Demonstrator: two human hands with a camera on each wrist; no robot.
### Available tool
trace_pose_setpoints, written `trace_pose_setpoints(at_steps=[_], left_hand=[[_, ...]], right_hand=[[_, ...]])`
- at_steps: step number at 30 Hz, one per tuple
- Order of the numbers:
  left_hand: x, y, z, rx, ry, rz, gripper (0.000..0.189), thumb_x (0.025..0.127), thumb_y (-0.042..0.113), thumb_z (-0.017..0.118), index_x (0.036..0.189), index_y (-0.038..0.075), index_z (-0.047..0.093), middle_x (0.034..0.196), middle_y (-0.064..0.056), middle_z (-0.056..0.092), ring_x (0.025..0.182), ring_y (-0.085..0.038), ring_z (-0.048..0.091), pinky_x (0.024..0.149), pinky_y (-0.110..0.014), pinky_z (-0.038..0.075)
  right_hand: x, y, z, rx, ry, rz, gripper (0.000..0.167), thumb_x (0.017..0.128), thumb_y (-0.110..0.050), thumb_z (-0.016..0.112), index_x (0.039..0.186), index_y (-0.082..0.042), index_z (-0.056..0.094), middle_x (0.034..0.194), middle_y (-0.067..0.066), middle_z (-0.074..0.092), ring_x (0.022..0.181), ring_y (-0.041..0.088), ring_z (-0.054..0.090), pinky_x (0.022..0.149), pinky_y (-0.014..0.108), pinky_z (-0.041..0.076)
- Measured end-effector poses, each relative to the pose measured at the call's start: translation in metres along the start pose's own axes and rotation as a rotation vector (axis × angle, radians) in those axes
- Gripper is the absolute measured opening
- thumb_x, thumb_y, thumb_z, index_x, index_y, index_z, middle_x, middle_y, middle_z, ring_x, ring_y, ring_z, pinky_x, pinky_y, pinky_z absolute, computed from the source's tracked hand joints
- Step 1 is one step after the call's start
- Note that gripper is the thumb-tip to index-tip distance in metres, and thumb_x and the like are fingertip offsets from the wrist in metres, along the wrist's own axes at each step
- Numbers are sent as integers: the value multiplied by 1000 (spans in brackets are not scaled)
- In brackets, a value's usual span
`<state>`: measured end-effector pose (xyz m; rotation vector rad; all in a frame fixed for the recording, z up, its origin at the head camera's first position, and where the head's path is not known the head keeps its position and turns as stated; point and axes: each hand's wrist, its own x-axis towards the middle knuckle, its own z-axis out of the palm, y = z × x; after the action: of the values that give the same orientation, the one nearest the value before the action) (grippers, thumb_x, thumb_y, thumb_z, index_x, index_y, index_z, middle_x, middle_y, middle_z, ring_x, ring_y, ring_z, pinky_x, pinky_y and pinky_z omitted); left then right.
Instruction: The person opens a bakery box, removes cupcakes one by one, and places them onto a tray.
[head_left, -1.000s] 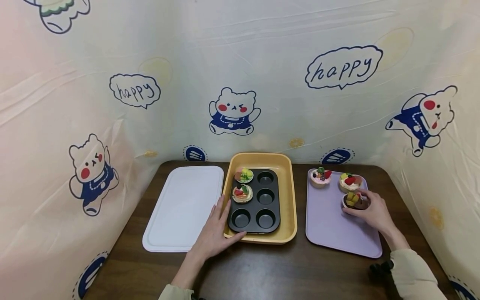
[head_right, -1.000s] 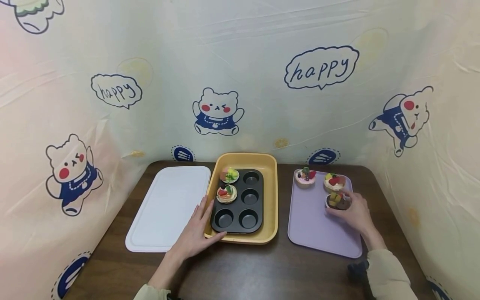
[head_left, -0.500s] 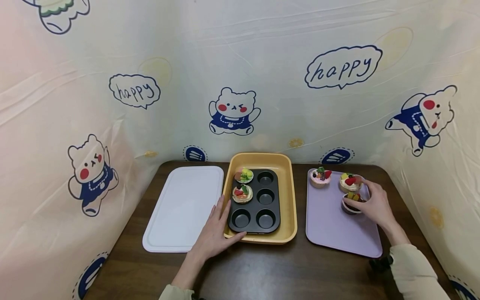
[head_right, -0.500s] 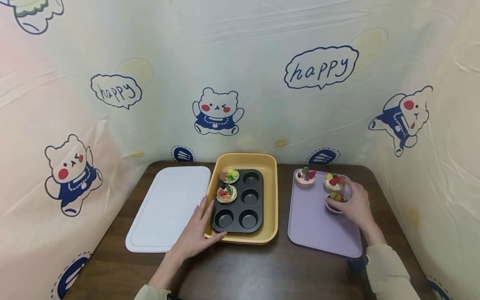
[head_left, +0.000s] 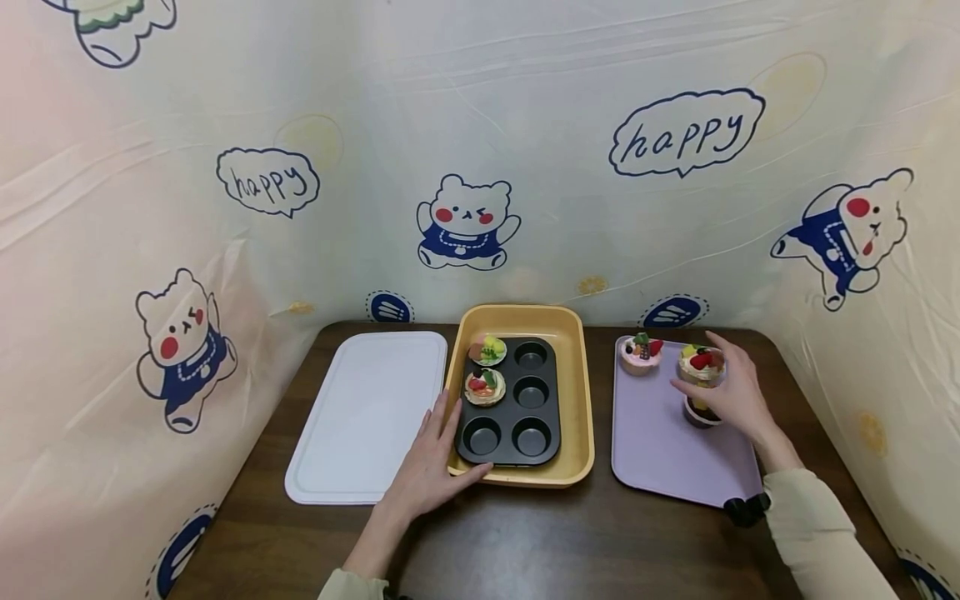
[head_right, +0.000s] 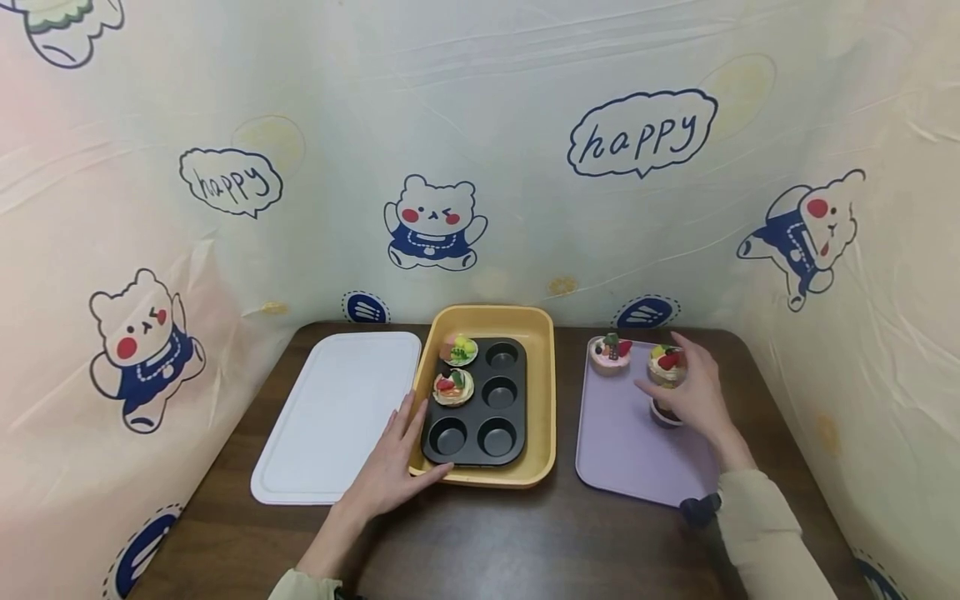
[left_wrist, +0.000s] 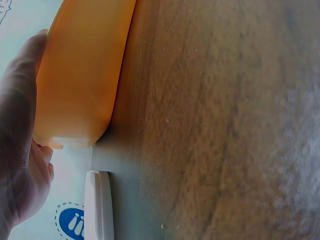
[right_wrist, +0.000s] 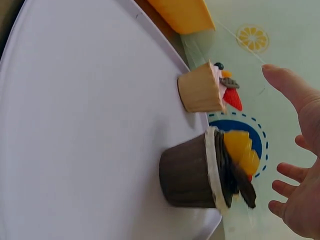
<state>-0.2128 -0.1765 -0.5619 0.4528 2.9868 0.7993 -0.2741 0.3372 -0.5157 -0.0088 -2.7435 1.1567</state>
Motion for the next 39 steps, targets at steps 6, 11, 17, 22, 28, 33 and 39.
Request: trace_pose_setpoints(at_steps=[6,11,17,22,28,33,39], left_hand=[[0,0,0,-7,4,-2,122,87,85,68,178,19,20,189,-6,0,174,-38,16,138,-60,26],[1,0,-1,-6,-5,-8,122,87,85,68,178,20,19,189,-5,0,174,-39,16,138,-61,27],[0,0,-2,0,-7,-2,121,87,85,68,178,20,20,189,-7,0,173,-39,17,138,-61,27],[0,1,-2,5,3,1,121,87,84,68,177,19,22,188,-9,2,173,-40,19,137,-61,28],[0,1,-1,7,5,-3,122,86,85,69,177,19,22,188,-11,4,172,-43,21,135,-63,32],[0,2,-1,-4,-10,-21,122,86,85,69,178,21,21,188,-10,2,172,-44,19,135,-64,32],[0,1,-1,-10,-8,-25,122,86,86,68,177,20,21,188,-9,1,173,-40,16,138,-61,26]], right_hand=[[8,-11,6,-14,-26,-46,114,89,-28,93,173,-1,21,173,41,23,157,68,19,118,91,23],[13,-25,13,-30,-12,-119,112,85,-23,95,171,2,27,170,41,30,156,65,25,121,87,24],[20,-41,24,-36,-8,-184,110,83,-22,96,170,1,32,170,38,35,157,63,28,123,85,23],[27,-53,40,-3,-32,-230,102,86,-22,95,168,-4,38,172,34,37,159,62,26,125,85,22],[35,-67,60,-40,-71,-301,95,88,-25,92,167,-6,43,172,31,39,160,61,28,124,86,24],[40,-82,72,-56,-125,-314,94,91,-31,90,168,-7,42,173,29,39,162,57,29,127,83,26],[46,-98,83,-64,-197,-297,99,92,-38,90,171,-10,37,177,24,35,165,51,28,130,79,25]])
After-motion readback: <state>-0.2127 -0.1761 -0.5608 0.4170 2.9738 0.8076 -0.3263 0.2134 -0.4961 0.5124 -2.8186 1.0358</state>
